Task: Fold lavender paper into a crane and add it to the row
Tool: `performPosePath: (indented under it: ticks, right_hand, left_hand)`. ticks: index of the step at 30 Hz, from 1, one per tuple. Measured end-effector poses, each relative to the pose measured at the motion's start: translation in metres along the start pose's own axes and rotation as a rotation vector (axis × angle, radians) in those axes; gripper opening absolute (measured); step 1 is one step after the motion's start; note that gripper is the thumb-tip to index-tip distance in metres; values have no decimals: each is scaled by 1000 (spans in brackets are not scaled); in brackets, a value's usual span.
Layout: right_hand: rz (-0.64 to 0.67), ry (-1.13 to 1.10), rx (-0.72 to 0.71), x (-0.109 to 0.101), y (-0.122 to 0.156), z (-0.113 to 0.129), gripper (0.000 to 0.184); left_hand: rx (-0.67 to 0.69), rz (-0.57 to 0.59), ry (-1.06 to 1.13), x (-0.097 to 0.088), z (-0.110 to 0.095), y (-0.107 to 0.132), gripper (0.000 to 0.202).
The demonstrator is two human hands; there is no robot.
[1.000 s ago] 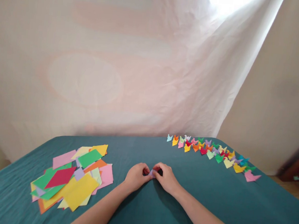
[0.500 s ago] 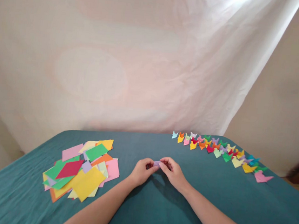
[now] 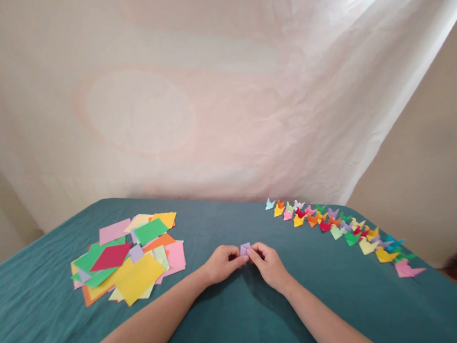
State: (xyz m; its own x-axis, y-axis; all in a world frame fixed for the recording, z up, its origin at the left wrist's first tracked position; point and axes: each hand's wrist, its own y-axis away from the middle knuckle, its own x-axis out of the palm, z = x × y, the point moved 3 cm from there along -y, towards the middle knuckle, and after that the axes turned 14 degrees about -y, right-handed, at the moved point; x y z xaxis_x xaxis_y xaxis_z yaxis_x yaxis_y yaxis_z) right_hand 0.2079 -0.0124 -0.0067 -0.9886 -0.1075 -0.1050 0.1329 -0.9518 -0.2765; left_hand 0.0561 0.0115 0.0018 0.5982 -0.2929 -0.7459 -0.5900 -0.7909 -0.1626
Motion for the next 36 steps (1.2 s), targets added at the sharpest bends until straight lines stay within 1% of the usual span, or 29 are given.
performPosePath:
  ticks: [3, 8, 13, 16, 20, 22, 26, 29, 32, 36]
  right_hand:
    - [-9, -30, 6, -1, -1, 0, 31]
    - [-3, -135, 38, -1, -2, 0, 37]
    - [-6, -95, 9, -3, -1, 1, 31]
    - [-32, -90, 2, -5, -1, 0, 29]
    - [-105, -102, 6, -8, -1, -4, 28]
    - [-119, -116, 13, -9, -2, -6, 28]
    - [-112, -147, 24, -8, -3, -9, 28]
    - [-105, -195, 49, -7, -3, -9, 28]
    - [-86, -216, 54, -7, -3, -8, 28]
    - [-64, -163, 27, -7, -2, -7, 27]
  left_hand:
    - [1, 8, 13, 0, 1, 0, 41]
    - [-19, -17, 44, -3, 2, -1, 43]
    - [-53, 10, 36, -2, 5, -2, 45]
    - [-39, 31, 48, -1, 3, -2, 45]
    - [18, 28, 73, -2, -3, 0, 37]
    - [22, 30, 86, -3, -5, 0, 32]
    - [-13, 35, 96, -4, -2, -1, 28]
    - [-21, 8, 105, -5, 1, -2, 28]
    - [-10, -14, 89, -5, 1, -2, 28]
    - [35, -1, 35, -2, -1, -2, 27]
